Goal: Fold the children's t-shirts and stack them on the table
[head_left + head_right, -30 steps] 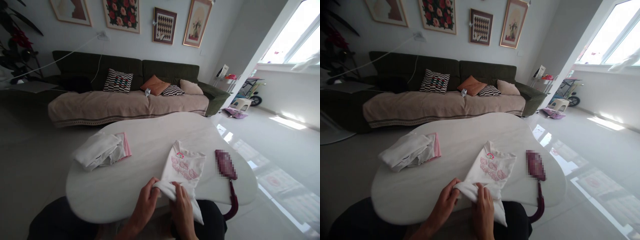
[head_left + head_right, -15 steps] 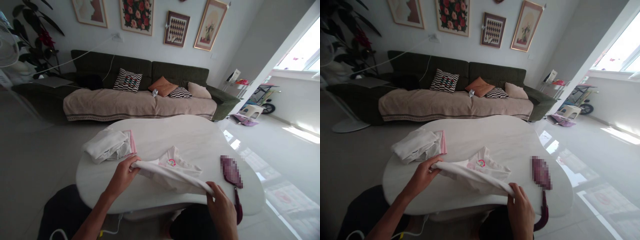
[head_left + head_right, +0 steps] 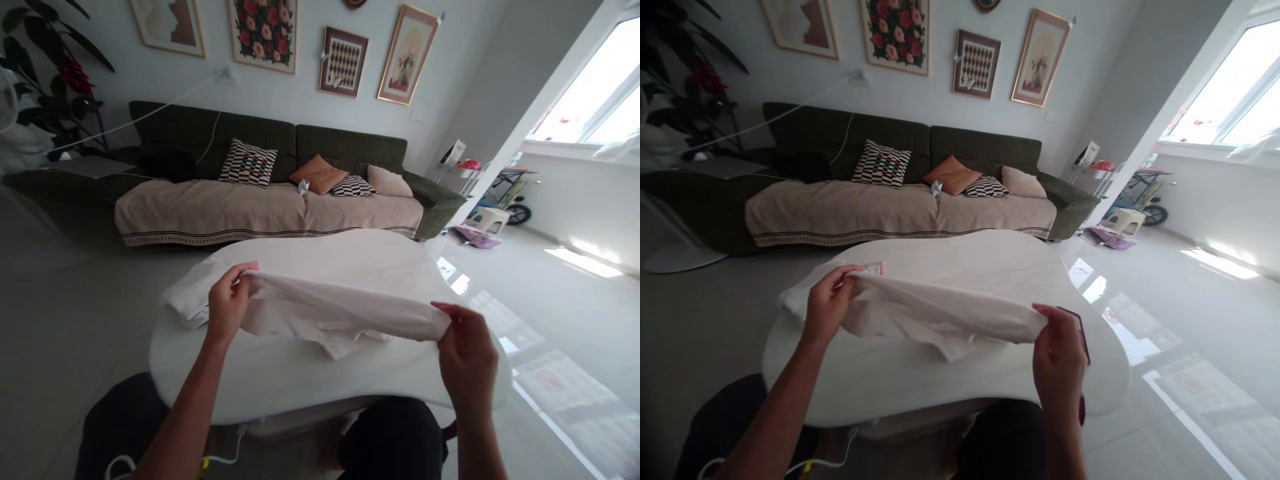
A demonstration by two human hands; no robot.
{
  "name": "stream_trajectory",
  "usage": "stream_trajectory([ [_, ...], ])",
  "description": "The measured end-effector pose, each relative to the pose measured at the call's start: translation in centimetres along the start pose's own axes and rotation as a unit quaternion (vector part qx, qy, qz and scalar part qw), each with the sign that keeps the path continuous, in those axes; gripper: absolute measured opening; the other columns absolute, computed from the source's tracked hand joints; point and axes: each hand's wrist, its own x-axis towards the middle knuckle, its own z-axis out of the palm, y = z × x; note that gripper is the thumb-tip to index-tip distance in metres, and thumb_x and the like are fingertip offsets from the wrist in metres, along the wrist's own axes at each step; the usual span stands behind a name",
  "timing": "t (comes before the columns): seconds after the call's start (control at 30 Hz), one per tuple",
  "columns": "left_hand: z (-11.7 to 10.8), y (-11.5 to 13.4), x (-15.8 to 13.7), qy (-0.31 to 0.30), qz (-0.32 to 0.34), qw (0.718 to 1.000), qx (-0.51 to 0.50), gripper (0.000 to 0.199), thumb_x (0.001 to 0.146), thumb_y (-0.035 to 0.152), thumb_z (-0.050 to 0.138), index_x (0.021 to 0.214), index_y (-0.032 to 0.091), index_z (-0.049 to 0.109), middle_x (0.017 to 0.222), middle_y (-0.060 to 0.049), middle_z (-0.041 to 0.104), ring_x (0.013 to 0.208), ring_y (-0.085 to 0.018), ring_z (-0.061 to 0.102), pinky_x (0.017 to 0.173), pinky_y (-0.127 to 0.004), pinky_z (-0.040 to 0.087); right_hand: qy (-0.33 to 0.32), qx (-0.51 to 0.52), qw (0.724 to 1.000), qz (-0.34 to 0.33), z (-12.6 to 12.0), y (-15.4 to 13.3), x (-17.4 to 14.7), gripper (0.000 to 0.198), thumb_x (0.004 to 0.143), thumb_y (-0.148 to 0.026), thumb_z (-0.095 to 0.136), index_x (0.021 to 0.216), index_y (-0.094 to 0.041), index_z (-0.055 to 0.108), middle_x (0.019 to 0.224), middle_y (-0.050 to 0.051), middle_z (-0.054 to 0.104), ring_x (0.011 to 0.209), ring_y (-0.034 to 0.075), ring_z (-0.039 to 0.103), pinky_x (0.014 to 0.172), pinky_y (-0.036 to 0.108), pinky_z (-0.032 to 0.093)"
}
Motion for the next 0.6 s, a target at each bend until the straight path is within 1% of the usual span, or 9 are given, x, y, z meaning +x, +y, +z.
stream_trajectory([
  [0.1,0.6,1.9,2.1,0.03,0.029,0.999,-0.03,0.028,0.081,0.031,0.041,0.093,0.013,0.061,0.093,-0.003,0.063,0.083,-0.012,0.057,0.069,-0.018,0.044,-0.012,-0.102,0.989,-0.106,0.4,-1.2,2.5,0.04,0.071,-0.022,0.052,0.111,-0.02,0.052,0.107,0.008,0.052,0.098,0.02,0.052,0.08,0.036,0.046],
  [0.17,0.9,2.8,3.3,0.036,0.053,0.997,-0.036,0.029,0.081,0.032,0.041,0.093,0.013,0.061,0.091,-0.003,0.063,0.082,-0.012,0.057,0.067,-0.017,0.043,-0.008,-0.144,0.976,-0.161,0.6,-1.6,3.8,0.04,0.069,-0.023,0.056,0.108,-0.021,0.055,0.112,0.008,0.048,0.103,0.022,0.048,0.082,0.037,0.045],
  [0.23,0.8,3.3,4.3,0.037,0.068,0.997,-0.026,0.029,0.08,0.034,0.044,0.09,0.014,0.062,0.085,-0.002,0.063,0.075,-0.011,0.056,0.064,-0.017,0.042,0.007,-0.152,0.972,-0.181,0.7,-2.0,4.6,0.027,0.071,-0.026,0.057,0.098,-0.021,0.061,0.109,0.008,0.049,0.1,0.021,0.049,0.081,0.035,0.045],
  [0.3,0.5,3.2,5.0,0.028,0.074,0.997,0.003,0.029,0.078,0.039,0.047,0.084,0.015,0.063,0.074,0.0,0.062,0.067,-0.011,0.055,0.059,-0.018,0.04,0.025,-0.131,0.977,-0.165,0.5,-2.4,5.2,0.018,0.077,-0.031,0.053,0.087,-0.02,0.063,0.102,0.007,0.053,0.091,0.018,0.053,0.077,0.031,0.046],
  [0.37,-0.2,2.6,5.3,-0.038,0.061,0.997,0.029,0.03,0.074,0.043,0.051,0.081,0.016,0.063,0.067,0.002,0.06,0.062,-0.012,0.053,0.055,-0.018,0.038,0.042,-0.098,0.987,-0.12,0.0,-2.9,5.8,0.022,0.081,-0.035,0.049,0.082,-0.018,0.064,0.089,0.005,0.058,0.076,0.014,0.055,0.066,0.025,0.048],
  [0.4,-0.6,2.1,5.5,-0.096,0.049,0.994,0.036,0.031,0.072,0.044,0.053,0.082,0.017,0.064,0.065,0.002,0.059,0.061,-0.012,0.053,0.054,-0.019,0.037,0.045,-0.075,0.992,-0.088,-0.4,-3.2,6.1,0.024,0.082,-0.037,0.048,0.082,-0.018,0.063,0.08,0.004,0.058,0.067,0.012,0.055,0.057,0.022,0.047],
  [0.47,-1.3,1.2,5.5,-0.233,0.02,0.972,0.034,0.034,0.068,0.046,0.058,0.085,0.017,0.064,0.066,0.002,0.06,0.062,-0.014,0.054,0.055,-0.02,0.038,0.038,-0.027,0.999,-0.024,-1.0,-3.8,6.8,0.024,0.08,-0.038,0.051,0.081,-0.017,0.063,0.062,-0.001,0.054,0.048,0.009,0.051,0.044,0.019,0.041],
  [0.53,-1.9,0.2,5.5,-0.344,-0.002,0.939,0.024,0.036,0.064,0.046,0.06,0.085,0.017,0.065,0.069,0.001,0.062,0.066,-0.016,0.056,0.058,-0.022,0.041,0.032,0.036,0.999,0.011,-1.5,-4.1,7.6,0.021,0.078,-0.036,0.053,0.08,-0.017,0.062,0.054,-0.004,0.051,0.041,0.008,0.049,0.04,0.019,0.038],
  [0.6,-2.1,-0.7,5.5,-0.393,-0.004,0.919,0.033,0.033,0.063,0.045,0.06,0.081,0.018,0.066,0.072,0.0,0.064,0.069,-0.017,0.057,0.061,-0.023,0.042,0.029,0.09,0.995,0.012,-1.6,-4.0,8.3,0.019,0.077,-0.033,0.055,0.082,-0.016,0.062,0.059,-0.002,0.056,0.047,0.01,0.055,0.047,0.021,0.044],
])
